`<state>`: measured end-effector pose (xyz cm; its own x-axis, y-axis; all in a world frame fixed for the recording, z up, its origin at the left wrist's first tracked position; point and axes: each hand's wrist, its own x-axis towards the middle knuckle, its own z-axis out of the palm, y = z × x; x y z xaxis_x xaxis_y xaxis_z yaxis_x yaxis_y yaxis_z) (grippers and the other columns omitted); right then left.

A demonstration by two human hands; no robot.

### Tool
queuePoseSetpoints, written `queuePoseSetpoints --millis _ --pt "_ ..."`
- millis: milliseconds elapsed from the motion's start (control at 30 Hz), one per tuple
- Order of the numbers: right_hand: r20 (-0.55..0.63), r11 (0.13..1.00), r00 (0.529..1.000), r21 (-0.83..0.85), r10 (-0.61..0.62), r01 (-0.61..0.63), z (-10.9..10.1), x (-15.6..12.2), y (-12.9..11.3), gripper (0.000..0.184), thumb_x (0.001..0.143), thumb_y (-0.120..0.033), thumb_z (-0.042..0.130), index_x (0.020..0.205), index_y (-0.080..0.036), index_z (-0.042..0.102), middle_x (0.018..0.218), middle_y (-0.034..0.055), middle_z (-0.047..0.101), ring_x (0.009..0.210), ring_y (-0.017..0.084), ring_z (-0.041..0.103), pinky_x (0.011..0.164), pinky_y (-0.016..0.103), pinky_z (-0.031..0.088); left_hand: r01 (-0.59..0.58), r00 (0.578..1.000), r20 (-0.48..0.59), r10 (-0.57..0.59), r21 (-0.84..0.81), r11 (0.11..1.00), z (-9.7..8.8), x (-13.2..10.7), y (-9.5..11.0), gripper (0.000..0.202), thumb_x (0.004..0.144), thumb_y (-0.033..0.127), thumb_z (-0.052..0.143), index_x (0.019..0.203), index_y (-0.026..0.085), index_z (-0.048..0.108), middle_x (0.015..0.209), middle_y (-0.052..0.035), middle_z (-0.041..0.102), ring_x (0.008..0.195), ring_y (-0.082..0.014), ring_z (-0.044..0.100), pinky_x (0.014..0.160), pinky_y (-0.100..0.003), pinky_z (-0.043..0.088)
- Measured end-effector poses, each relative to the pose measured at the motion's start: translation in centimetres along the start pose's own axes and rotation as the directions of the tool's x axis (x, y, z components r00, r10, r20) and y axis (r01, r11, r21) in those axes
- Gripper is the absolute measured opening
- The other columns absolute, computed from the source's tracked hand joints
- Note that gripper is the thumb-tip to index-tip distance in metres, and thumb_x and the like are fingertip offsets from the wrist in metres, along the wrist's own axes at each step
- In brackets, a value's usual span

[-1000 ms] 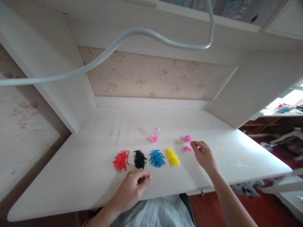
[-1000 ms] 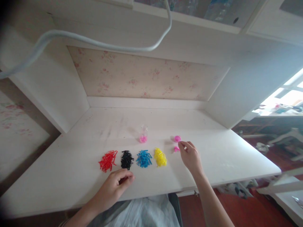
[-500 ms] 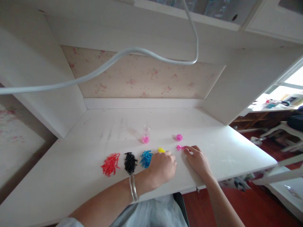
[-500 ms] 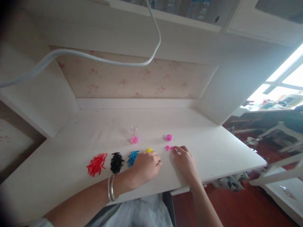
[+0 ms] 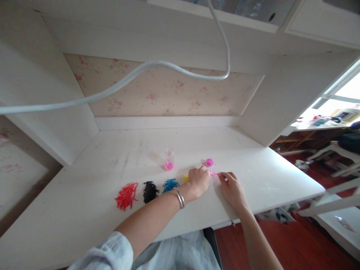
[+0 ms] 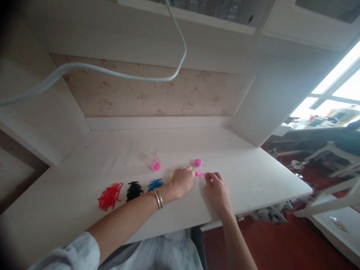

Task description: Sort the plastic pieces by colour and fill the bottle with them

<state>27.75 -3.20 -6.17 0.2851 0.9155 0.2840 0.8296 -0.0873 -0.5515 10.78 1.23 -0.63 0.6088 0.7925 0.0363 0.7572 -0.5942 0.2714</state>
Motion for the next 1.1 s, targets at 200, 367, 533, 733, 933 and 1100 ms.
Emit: queuePoseSetpoints --millis 200,367,533,733,933,1100 --pt "-0.084 0.998 0.995 0.054 0.048 -0.044 -0.3 -0.2 -0.2 0.042 0.086 -0.05 0.037 0.087 -0.019 0.065 0.09 0.0059 0.06 0.064 0.015 0.052 0.067 0.031 0.041 0.024 1.0 -0.017 -0.024 -0.014 1.0 -0.6 0.0 -0.8 0.029 0.089 0.018 0.039 0.096 0.017 0.067 0.1 -0.0101 0.064 0.087 -0.0229 0.065 0.073 -0.033 0.05" --pt "-0.118 0.995 0.99 0.072 0.079 -0.071 -0.4 -0.3 -0.4 0.041 0.086 -0.05 0.038 0.086 -0.019 0.065 0.089 0.0059 0.06 0.064 0.014 0.052 0.068 0.031 0.04 0.055 0.996 -0.063 -0.057 -0.034 0.998 -1.3 -0.1 -1.5 0.034 0.094 0.027 0.033 0.097 0.019 0.066 0.1 -0.0086 0.063 0.086 -0.0227 0.065 0.072 -0.033 0.05" --pt "-0.147 0.994 0.986 0.084 0.082 -0.07 -0.4 -0.3 -0.2 0.041 0.086 -0.05 0.038 0.085 -0.019 0.066 0.089 0.0063 0.06 0.064 0.015 0.053 0.068 0.031 0.041 0.076 0.991 -0.106 -0.082 -0.057 0.995 -2.8 -1.0 -1.8 0.034 0.096 0.03 0.032 0.101 0.021 0.064 0.102 -0.0077 0.061 0.084 -0.0188 0.064 0.074 -0.029 0.048" --pt "-0.147 0.995 0.986 0.073 0.077 -0.067 -0.7 -0.7 -0.4 0.04 0.085 -0.05 0.04 0.087 -0.02 0.065 0.089 0.0061 0.06 0.064 0.015 0.053 0.069 0.031 0.041 0.033 0.977 -0.206 -0.05 -0.084 0.996 -5.9 -4.2 -3.4 0.032 0.096 0.032 0.032 0.097 0.023 0.063 0.099 -0.004 0.061 0.084 -0.0163 0.062 0.076 -0.028 0.046" --pt "-0.135 0.996 0.988 0.064 0.077 -0.069 -0.9 -0.9 -0.7 0.038 0.086 -0.049 0.041 0.087 -0.02 0.065 0.09 0.0051 0.06 0.063 0.014 0.053 0.069 0.03 0.041 0.031 0.888 -0.457 -0.056 -0.063 0.998 -9.9 -7.7 -7.6 0.025 0.095 0.03 0.039 0.097 0.023 0.062 0.094 -0.0023 0.062 0.085 -0.0145 0.06 0.076 -0.025 0.045" --pt "-0.132 0.996 0.987 0.025 0.087 -0.084 -0.8 -0.8 -0.6 0.035 0.086 -0.048 0.042 0.088 -0.021 0.064 0.091 0.0039 0.06 0.064 0.014 0.054 0.069 0.03 0.04 0.123 0.825 -0.551 -0.122 -0.035 0.992 -11.6 -8.2 -10.8 0.023 0.094 0.029 0.042 0.097 0.021 0.063 0.097 -0.0029 0.063 0.081 -0.0143 0.061 0.076 -0.024 0.044"
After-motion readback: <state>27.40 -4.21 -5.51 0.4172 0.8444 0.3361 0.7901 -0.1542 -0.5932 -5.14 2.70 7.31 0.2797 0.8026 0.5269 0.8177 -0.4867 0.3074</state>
